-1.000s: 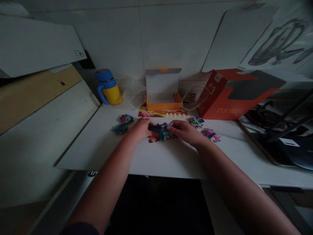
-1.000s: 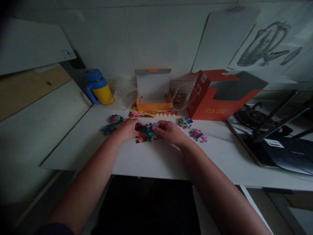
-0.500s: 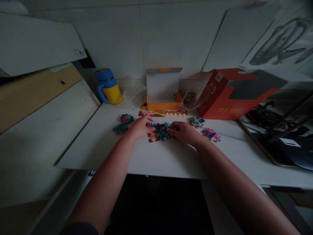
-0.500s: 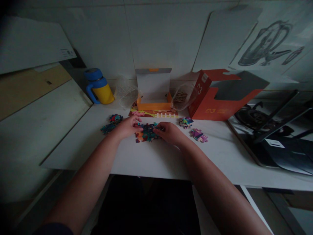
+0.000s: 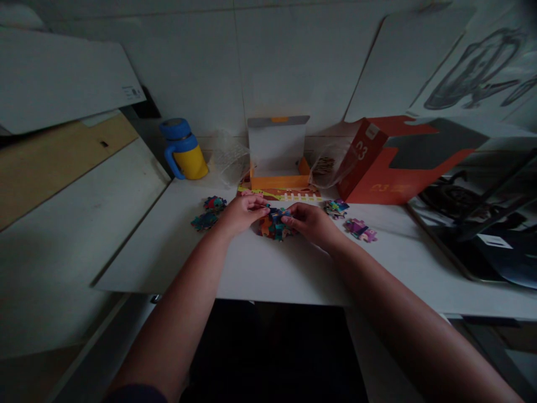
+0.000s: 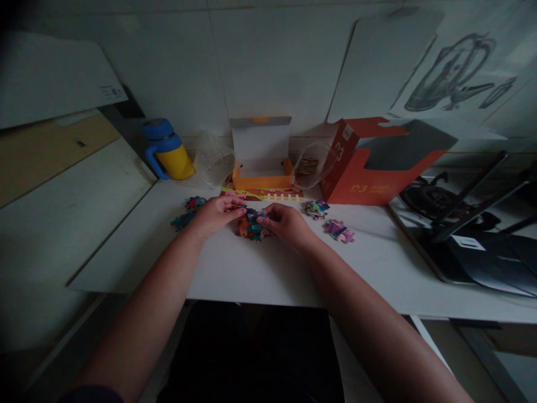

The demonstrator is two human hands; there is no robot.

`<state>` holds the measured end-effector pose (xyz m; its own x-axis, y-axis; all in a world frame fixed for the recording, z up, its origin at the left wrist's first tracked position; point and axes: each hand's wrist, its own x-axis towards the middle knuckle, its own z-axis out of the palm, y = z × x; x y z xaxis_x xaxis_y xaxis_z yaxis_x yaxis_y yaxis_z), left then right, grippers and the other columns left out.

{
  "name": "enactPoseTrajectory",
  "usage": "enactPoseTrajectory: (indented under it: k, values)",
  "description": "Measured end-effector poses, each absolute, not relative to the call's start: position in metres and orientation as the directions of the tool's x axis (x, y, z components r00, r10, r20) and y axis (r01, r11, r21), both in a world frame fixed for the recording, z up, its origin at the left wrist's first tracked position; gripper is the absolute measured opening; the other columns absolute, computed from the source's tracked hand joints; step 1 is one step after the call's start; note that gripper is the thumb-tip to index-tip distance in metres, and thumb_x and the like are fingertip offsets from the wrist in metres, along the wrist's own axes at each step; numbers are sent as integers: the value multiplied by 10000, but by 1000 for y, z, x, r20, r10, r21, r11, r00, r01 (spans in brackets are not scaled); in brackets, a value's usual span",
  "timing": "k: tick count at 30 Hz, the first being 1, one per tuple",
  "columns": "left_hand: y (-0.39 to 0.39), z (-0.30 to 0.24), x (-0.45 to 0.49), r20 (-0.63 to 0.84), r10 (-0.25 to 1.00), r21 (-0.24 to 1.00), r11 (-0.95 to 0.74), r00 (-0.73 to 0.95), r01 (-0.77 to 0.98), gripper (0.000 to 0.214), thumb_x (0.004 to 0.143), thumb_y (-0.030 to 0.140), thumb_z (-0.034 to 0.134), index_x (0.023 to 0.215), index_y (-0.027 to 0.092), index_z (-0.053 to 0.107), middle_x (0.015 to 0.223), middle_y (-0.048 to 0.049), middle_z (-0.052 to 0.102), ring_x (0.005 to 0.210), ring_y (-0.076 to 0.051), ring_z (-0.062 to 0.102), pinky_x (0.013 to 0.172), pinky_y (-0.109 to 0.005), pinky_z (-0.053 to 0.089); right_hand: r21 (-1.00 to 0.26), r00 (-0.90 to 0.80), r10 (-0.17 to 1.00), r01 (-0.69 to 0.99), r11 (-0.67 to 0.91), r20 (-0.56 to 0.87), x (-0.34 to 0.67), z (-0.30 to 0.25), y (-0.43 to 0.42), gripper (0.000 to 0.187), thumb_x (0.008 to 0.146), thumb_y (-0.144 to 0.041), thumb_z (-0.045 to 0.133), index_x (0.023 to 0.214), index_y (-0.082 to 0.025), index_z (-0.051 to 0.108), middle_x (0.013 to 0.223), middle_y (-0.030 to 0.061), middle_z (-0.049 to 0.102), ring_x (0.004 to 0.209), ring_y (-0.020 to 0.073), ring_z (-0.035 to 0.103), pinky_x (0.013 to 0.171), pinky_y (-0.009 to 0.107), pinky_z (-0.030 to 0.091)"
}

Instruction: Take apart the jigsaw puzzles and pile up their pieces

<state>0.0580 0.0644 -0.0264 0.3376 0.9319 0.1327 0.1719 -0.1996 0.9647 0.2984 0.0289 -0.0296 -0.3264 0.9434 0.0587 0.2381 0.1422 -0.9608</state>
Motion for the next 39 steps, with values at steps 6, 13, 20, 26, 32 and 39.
enactPoseTrajectory:
  k: [6, 13, 20, 26, 32, 39]
  values:
    - [58, -25, 63, 167, 895, 965, -234, 413, 118, 244, 898, 299, 738, 1096, 166, 791, 1169, -110, 764, 1104, -208, 698, 1014, -369, 538, -979, -355, 931, 141, 147, 88, 297, -36, 31, 504, 818, -628, 800, 1076, -215, 674, 1013, 62, 742, 834, 196, 675, 724, 314, 545]
    - [54, -19, 70, 237, 898, 935, -314, 371, 162, 312, 966, 391, 675, 1179, 176, 751, 1234, -110, 735, 1082, -207, 696, 971, -351, 552, -982, -317, 940, 96, 160, 122, 301, -37, 31, 447, 885, -614, 755, 1038, -201, 679, 959, 49, 743, 742, 168, 652, 684, 305, 545]
    - [55, -30, 59, 150, 865, 599, -465, 479, 652, 547, 670, 477, 946, 1091, 185, 755, 1133, -93, 712, 1077, -290, 659, 963, -396, 517, -977, -185, 975, 152, 148, 119, 306, -37, 38, 453, 878, -640, 732, 991, -205, 670, 901, 27, 724, 722, 166, 619, 630, 281, 521]
    - [58, -33, 54, 85, 820, 574, -505, 566, 644, 459, 636, 479, 957, 931, 205, 738, 1060, -46, 662, 991, -254, 638, 843, -342, 495, -930, -189, 980, 347, 124, 60, 312, -36, 37, 416, 892, -586, 714, 1032, -194, 716, 839, 34, 729, 663, 166, 608, 570, 271, 469]
    - [60, -36, 54, 12, 819, 650, -442, 573, 618, 419, 681, 407, 924, 1006, 218, 740, 985, -22, 686, 894, -215, 615, 784, -319, 459, -830, -126, 988, 538, 147, 93, 314, -36, 36, 372, 916, -525, 685, 1077, -191, 717, 854, 46, 744, 691, 176, 641, 580, 267, 451]
    - [51, -25, 58, -1, 792, 704, -433, 611, 563, 468, 691, 365, 919, 1109, 227, 759, 1079, -56, 679, 954, -223, 609, 796, -316, 475, -720, -107, 990, 679, 140, 91, 311, -32, 36, 297, 920, -457, 674, 1037, -189, 727, 862, 53, 749, 707, 176, 637, 641, 280, 442]
